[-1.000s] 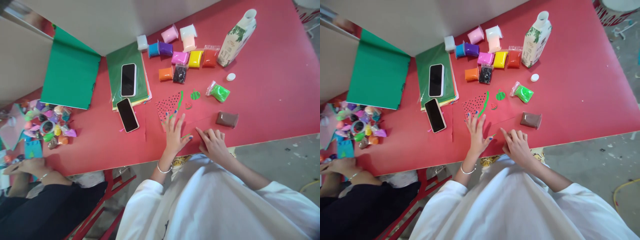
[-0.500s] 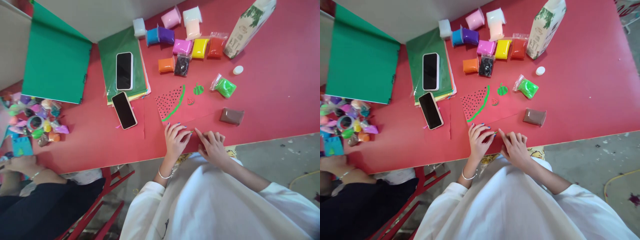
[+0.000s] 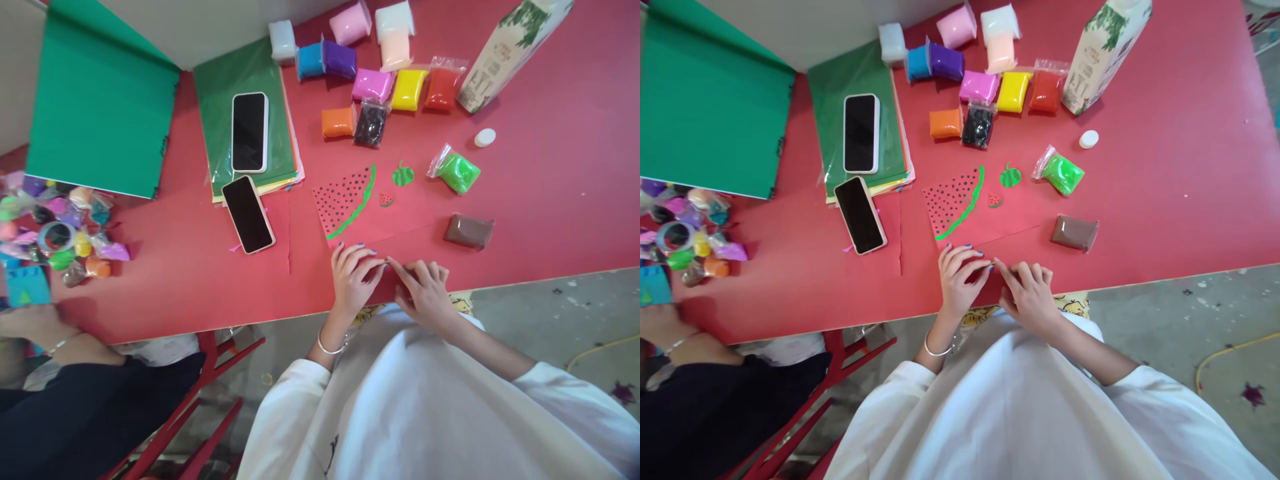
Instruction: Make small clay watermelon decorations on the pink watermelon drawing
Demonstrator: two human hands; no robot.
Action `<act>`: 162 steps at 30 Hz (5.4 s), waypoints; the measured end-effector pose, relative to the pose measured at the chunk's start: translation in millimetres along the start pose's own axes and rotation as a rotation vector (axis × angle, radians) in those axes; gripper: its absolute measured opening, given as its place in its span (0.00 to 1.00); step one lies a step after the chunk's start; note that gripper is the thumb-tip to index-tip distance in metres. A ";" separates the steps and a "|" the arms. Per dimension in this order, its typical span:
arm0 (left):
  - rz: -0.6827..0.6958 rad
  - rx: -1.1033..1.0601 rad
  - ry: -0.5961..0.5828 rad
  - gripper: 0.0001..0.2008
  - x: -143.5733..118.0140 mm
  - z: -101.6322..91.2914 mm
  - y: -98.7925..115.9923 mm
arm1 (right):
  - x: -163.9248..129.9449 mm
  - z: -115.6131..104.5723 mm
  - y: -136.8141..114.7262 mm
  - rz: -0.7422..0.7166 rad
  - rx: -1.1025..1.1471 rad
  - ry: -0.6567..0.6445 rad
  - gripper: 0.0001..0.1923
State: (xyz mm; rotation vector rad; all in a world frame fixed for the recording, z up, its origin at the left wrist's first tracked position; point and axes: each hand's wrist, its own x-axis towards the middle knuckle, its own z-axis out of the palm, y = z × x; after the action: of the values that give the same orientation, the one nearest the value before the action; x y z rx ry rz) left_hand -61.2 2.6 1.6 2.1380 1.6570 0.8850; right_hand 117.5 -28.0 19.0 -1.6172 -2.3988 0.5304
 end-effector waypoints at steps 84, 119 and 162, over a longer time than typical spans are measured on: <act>0.300 0.443 -0.550 0.35 -42.7 -12.9 19.1 | -0.3 -8.8 33.3 -0.053 -0.066 0.126 0.19; 0.371 0.218 -0.282 0.23 -36.6 -29.4 14.5 | 3.8 -8.3 37.4 -0.067 -0.042 0.135 0.21; -0.101 0.458 -0.148 0.26 -44.2 -21.9 30.6 | 8.9 -5.8 17.2 -0.170 -0.070 0.124 0.27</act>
State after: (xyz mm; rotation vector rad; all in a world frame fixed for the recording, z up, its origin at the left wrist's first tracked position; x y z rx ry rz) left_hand -58.1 -51.2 23.2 2.3024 2.0168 0.3264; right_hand 130.8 -13.0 17.1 -1.4093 -2.4565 0.3103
